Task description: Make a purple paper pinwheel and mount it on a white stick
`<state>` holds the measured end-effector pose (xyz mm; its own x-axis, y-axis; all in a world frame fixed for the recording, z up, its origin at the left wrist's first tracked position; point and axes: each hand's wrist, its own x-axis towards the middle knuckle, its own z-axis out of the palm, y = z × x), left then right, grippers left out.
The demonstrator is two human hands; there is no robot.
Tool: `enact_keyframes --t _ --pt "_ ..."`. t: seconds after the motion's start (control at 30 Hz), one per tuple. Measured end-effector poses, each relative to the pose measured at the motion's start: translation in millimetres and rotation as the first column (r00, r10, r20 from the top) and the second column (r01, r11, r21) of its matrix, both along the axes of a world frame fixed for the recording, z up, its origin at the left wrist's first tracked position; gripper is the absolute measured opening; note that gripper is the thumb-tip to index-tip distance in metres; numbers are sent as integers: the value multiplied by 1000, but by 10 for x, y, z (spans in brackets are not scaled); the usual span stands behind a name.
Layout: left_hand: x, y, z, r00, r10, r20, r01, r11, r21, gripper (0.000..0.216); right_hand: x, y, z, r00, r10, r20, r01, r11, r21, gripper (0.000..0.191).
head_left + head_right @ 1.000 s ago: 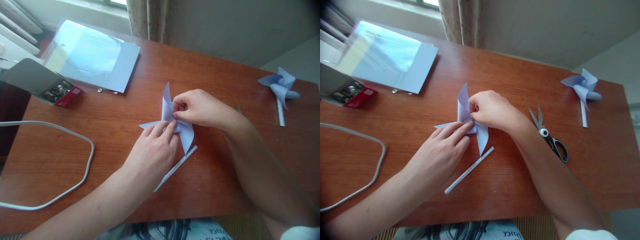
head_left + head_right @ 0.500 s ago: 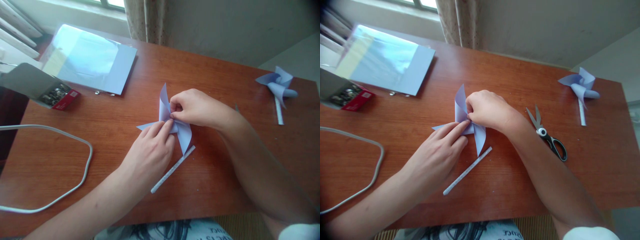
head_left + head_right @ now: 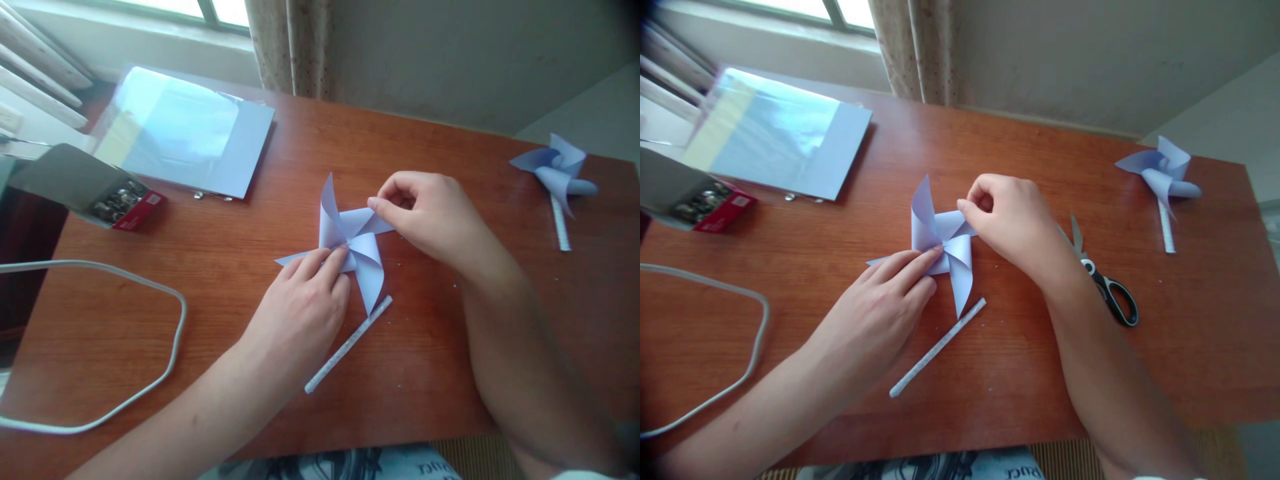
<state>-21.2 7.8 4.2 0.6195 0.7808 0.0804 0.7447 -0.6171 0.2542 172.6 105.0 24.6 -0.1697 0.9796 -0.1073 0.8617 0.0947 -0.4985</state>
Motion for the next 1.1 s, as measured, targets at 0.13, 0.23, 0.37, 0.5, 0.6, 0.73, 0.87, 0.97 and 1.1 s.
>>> enact_keyframes --t 0.13,0.23,0.37,0.5,0.6,0.73,0.87,0.97,1.1 --pt "-2 -3 3 1000 -4 -4 5 1000 4 19 147 -143 -164 988 -157 -5 156 980 123 24" --pt "-3 -7 6 1000 -11 -12 11 1000 7 19 184 -161 -261 998 -61 -33 67 973 221 37" --pt "-12 -9 2 999 -12 -30 12 1000 17 20 99 -16 -227 965 259 -51 -246 952 183 27" --pt "-19 -11 5 999 -21 -46 21 1000 3 19 -55 190 -89 863 504 34 -504 863 19 23" --pt "-15 -8 10 998 -22 -52 21 1000 -10 19 -161 295 22 820 561 110 -541 824 -167 21" --pt "-4 0 18 998 -7 -59 5 999 -41 19 -258 365 120 792 573 209 -494 804 -331 11" --pt "4 0 26 999 3 -50 -7 997 -72 22 -296 373 127 785 566 251 -463 805 -370 6" --pt "9 -7 28 999 1 -45 -5 997 -75 23 -314 331 115 825 503 258 -421 851 -315 9" --pt "9 -6 20 999 -3 -44 0 998 -69 23 -333 267 114 863 444 242 -374 882 -285 8"
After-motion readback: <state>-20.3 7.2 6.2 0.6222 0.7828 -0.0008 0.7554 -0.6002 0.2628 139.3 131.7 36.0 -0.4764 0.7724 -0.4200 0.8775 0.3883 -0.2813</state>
